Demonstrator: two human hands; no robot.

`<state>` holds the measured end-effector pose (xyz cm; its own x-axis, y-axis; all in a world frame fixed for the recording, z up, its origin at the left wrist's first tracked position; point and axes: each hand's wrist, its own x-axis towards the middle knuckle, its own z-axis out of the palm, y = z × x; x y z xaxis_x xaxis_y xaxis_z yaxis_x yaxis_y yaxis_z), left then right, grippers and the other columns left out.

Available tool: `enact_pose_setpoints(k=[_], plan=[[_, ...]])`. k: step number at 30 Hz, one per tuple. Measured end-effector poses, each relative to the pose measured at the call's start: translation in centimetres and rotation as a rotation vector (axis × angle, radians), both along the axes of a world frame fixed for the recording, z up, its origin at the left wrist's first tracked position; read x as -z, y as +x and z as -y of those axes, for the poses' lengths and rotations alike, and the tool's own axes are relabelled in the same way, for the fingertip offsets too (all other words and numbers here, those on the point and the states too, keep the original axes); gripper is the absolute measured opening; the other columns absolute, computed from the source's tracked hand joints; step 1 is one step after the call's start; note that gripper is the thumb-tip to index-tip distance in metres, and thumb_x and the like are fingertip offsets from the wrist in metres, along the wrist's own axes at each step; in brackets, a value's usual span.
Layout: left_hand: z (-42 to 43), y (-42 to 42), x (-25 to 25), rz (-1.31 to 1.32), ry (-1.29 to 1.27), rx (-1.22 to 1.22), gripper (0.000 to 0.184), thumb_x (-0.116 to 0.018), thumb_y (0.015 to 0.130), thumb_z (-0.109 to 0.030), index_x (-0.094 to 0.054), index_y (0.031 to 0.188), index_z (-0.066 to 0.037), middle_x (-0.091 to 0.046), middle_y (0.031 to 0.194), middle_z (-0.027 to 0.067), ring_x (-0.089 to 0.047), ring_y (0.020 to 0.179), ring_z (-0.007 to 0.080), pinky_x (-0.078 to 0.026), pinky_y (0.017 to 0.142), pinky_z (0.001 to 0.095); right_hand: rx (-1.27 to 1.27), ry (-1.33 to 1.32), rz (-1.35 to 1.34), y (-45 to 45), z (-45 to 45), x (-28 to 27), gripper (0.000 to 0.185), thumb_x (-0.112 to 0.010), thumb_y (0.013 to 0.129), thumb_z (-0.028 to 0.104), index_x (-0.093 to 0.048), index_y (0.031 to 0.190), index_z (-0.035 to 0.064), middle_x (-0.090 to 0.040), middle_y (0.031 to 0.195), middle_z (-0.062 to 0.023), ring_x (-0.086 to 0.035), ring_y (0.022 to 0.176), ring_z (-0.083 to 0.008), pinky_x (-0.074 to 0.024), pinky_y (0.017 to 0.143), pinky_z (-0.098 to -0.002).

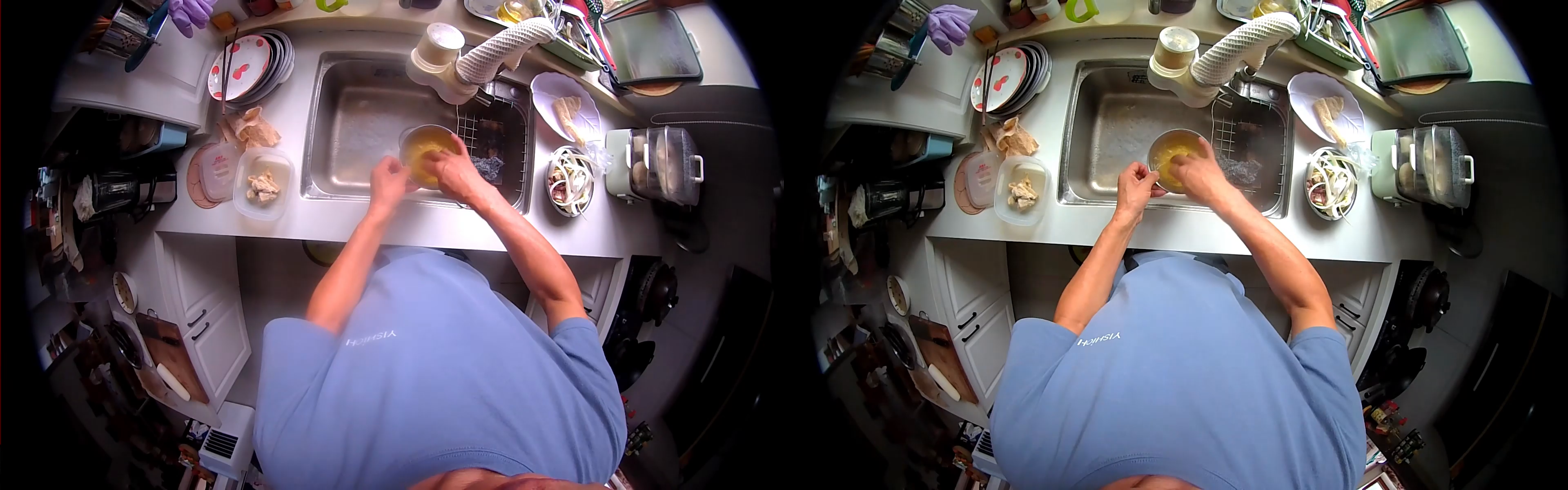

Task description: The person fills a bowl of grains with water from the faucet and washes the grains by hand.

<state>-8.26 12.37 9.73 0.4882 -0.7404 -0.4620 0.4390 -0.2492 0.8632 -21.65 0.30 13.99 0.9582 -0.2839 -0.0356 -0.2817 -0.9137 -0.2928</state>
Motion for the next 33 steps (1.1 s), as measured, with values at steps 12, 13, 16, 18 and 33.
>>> enact_pose_setpoints(k=[12,13,16,18,33], plan=[[-0.3,-0.4,-0.3,0.006,-0.004,-0.010,0.017,-0.060,0.091,-0.002,-0.048,0.080,-0.002,-0.055,0.076,0.0053,-0.063,0.059,0.0137,-0.060,0.055,0.0266,0.088,-0.124,0.019,-0.5,0.2,-0.2,0.020,-0.062,0.079,0.008,-0.069,0.097,0.0093,-0.064,0.101,-0.0047,-0.062,0.104,-0.0241,-0.0258,0.113,-0.0550],[-0.2,-0.7,-0.6,-0.012,-0.011,-0.012,0.017,-0.061,0.091,-0.002,-0.048,0.080,-0.002,-0.055,0.076,0.0053,-0.063,0.059,0.0137,-0.060,0.055,0.0265,0.093,-0.030,0.049,0.2,-0.1,0.6,0.022,-0.063,0.078,0.007,-0.069,0.099,0.0106,-0.064,0.104,-0.0052,-0.062,0.105,-0.0238,-0.0246,0.114,-0.0553],[0.0,-0.7,-0.7,-0.030,-0.022,-0.015,0.017,-0.061,0.091,-0.002,-0.048,0.080,-0.002,-0.055,0.076,0.0051,-0.062,0.059,0.0136,-0.060,0.055,0.0263,-0.007,0.084,-0.053,0.1,-1.1,0.5,0.024,-0.063,0.078,0.008,-0.071,0.100,0.0151,-0.067,0.103,-0.0055,-0.063,0.107,-0.0235,-0.0216,0.116,-0.0558],[-0.2,-0.8,-0.5,-0.004,-0.017,-0.001,0.016,-0.060,0.091,-0.002,-0.048,0.081,-0.002,-0.055,0.076,0.0050,-0.062,0.059,0.0135,-0.060,0.055,0.0263,0.002,0.065,-0.121,-0.7,-0.4,0.4,0.025,-0.064,0.078,0.009,-0.071,0.101,0.0148,-0.067,0.103,-0.0046,-0.063,0.107,-0.0236,-0.0215,0.116,-0.0559],[-0.3,-0.7,-0.2,-0.028,-0.019,-0.024,0.015,-0.059,0.091,-0.001,-0.048,0.081,-0.002,-0.055,0.077,0.0050,-0.063,0.061,0.0131,-0.061,0.056,0.0265,-0.005,0.003,0.071,0.4,0.0,1.4,0.023,-0.064,0.080,0.009,-0.072,0.101,0.0132,-0.066,0.115,-0.0054,-0.061,0.111,-0.0248,-0.0222,0.115,-0.0573]])
